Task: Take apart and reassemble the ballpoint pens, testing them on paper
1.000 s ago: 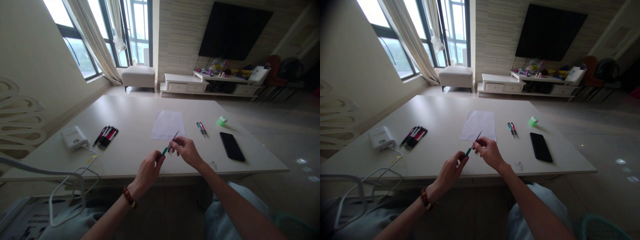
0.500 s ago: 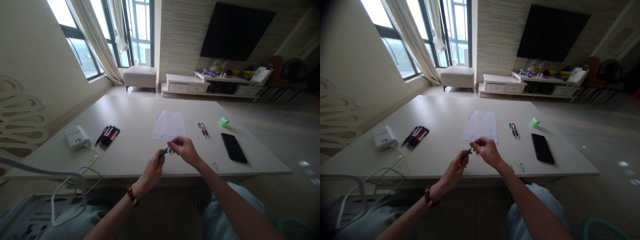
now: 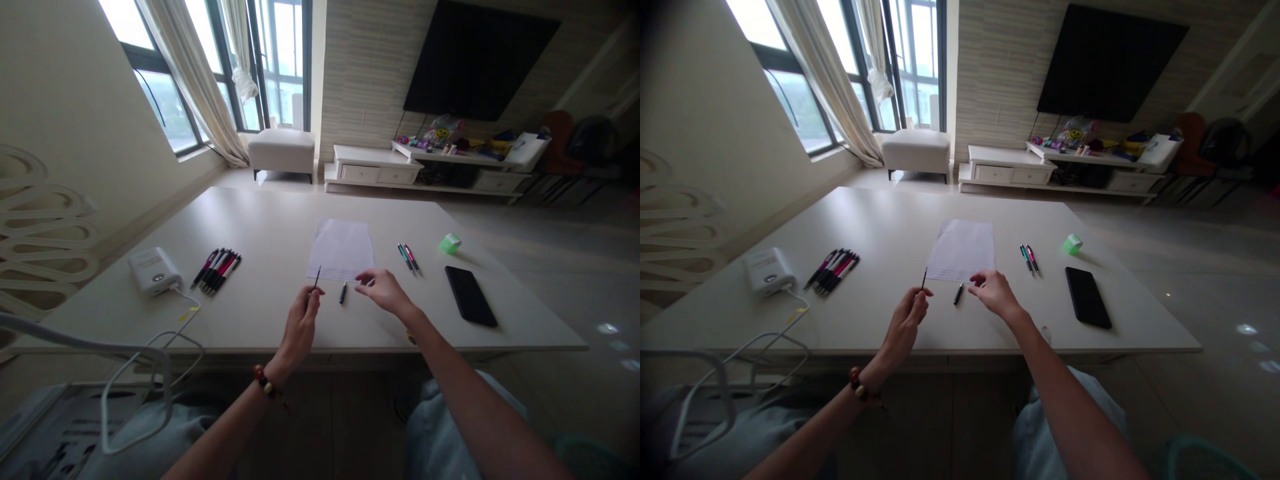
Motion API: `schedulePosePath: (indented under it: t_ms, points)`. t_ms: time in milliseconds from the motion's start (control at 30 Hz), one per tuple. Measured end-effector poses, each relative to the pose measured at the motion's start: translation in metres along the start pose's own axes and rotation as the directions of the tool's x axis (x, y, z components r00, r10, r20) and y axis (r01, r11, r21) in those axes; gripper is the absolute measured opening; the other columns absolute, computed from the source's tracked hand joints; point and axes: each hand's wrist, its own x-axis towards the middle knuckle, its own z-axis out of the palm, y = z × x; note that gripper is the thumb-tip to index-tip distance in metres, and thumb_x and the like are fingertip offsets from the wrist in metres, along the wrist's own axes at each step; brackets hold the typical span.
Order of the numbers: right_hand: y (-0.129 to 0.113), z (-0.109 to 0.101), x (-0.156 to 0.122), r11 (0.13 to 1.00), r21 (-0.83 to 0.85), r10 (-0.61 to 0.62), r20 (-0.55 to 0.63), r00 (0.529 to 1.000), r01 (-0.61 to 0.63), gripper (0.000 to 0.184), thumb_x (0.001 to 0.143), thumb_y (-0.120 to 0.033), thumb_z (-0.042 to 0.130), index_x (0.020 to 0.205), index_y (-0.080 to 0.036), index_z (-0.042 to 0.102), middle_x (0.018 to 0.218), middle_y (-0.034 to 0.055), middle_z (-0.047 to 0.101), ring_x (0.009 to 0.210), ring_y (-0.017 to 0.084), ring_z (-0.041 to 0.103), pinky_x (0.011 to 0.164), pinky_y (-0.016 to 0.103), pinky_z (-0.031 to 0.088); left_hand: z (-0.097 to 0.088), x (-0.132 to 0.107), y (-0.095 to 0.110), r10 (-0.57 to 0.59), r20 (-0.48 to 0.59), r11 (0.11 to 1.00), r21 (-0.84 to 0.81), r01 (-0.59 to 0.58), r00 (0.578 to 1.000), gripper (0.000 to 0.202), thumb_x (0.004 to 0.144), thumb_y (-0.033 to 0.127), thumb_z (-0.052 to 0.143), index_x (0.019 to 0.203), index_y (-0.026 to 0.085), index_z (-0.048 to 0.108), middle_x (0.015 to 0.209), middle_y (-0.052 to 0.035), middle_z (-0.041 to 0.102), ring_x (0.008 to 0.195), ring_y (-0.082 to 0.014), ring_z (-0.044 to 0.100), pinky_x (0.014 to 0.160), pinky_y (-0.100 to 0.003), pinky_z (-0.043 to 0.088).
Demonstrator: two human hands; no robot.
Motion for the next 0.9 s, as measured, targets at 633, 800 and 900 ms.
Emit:
schedulePosePath:
  t_ms: [633,800,900]
  points:
    - [0.016,0.035,0.009,0.996,-0.086,0.004,-0.108,0.994,-0.013,0.008,0.064,-0.018,0.063,0.071,-0.016,0.066,0.073,0.0052,0.070,0.068,0.017,0.064,0.067,0.026,0.048,-0.002,-0.007,0.004,0.009,0.033,0.978,0.208,-0.016,0.999,0.034,0.087,0.048,0.040,0.084,0.019,0.057,0.064,0.0030,0.044,0.060,-0.0123,0.040,0.057,-0.023,0.033]
    - [0.001,0.024,0.000,0.919,0.394,0.021,-0.113,0.993,0.026,0.022,0.065,-0.031,0.068,0.078,-0.013,0.063,0.068,0.0051,0.067,0.059,0.016,0.062,0.048,0.024,0.045,-0.001,-0.007,-0.003,0.004,0.070,0.955,0.294,-0.025,0.998,0.033,0.087,0.048,0.039,0.083,0.020,0.057,0.070,0.0016,0.054,0.068,-0.0147,0.047,0.063,-0.024,0.036]
    - [-0.015,0.014,-0.014,0.820,0.564,-0.017,-0.141,0.990,0.094,0.029,0.066,-0.038,0.071,0.079,-0.014,0.063,0.071,0.0063,0.067,0.058,0.015,0.061,0.044,0.023,0.043,-0.001,-0.007,-0.006,0.016,0.088,0.951,0.307,-0.042,0.996,0.032,0.087,0.047,0.039,0.083,0.020,0.057,0.074,0.0010,0.058,0.071,-0.0152,0.050,0.066,-0.025,0.037]
